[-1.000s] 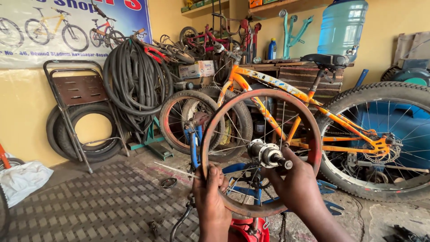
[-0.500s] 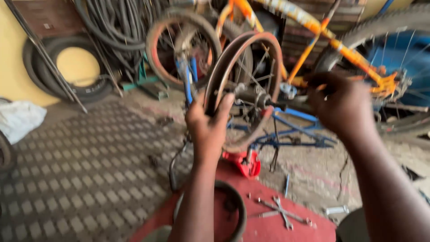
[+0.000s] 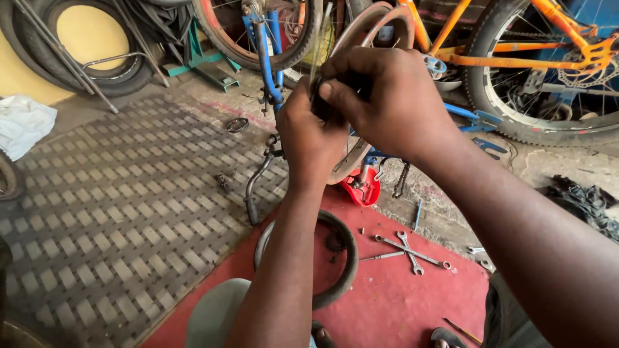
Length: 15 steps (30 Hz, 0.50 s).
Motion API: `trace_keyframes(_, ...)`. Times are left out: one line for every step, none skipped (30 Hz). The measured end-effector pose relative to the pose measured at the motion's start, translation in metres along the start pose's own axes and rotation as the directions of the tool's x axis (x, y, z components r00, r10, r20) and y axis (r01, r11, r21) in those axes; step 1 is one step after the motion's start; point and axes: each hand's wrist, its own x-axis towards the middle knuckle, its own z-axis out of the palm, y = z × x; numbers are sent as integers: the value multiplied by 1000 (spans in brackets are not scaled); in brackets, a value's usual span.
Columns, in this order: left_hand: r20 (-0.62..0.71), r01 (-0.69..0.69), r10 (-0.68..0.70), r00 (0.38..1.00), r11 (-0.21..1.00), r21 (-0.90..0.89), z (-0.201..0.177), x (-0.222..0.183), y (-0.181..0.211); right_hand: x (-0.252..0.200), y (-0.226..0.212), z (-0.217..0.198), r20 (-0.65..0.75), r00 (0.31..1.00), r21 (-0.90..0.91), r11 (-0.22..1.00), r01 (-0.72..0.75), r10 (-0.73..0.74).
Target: The person unpacks spokes, threads them through a bicycle wheel hub and rim by hand, and bends them using pliers.
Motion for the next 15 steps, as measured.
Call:
trace_keyframes(9,-5,5,1000,1000,6,-1,0,2,1,-1,3,-1,999,-13,999,-38,38)
trace_keyframes(15,-12,12,1000,1000,12,-2,0,4,3,-2,5,-3,997,-27,997,-74,74)
trace_keyframes(14,-12,12,1000,1000,12,-1,0,3,4,-1,7,-2,997,-26,997,-72,72)
trace_keyframes(18,-10,9,1000,1000,11,-1,-1,2,4,0,9,-19,997,-10,998,-69,69)
trace_keyframes(21,-7,7,1000,1000,9,-1,-2,1,4,1,10,-37,997,7,998,-66,66)
trace_keyframes(20,-10,10,1000,1000,10,-1,-1,2,5,1,11,-39,997,7,998,-63,63)
trace_keyframes(16,-24,24,1000,999,25,-1,-1,3,7,2,11,-11,997,-5,997,-77,76)
trace_keyframes(14,-40,39,999,998,39,0,-1,5,7,2,10,15,996,-19,996,-90,90)
trace_keyframes(13,-44,44,999,998,38,1,-2,6,6,2,11,12,996,-20,996,-86,87)
trace_keyframes(11,-51,50,999,998,35,1,-2,7,5,2,10,7,998,-63,996,-66,66)
trace_keyframes(9,-57,57,998,998,32,2,-2,9,5,1,10,2,999,-105,993,-45,46)
trace_keyframes(8,-62,62,998,998,31,3,-2,7,6,1,11,-1,999,-107,993,-42,42)
trace_keyframes(12,-46,45,999,998,54,5,-3,5,6,1,11,-23,996,-71,994,-84,83)
trace_keyframes(13,-30,29,999,997,77,6,-3,4,6,1,12,-43,992,-33,992,-123,121)
trace_keyframes(10,-36,35,999,996,77,8,-5,6,6,5,8,-46,992,-34,993,-117,116)
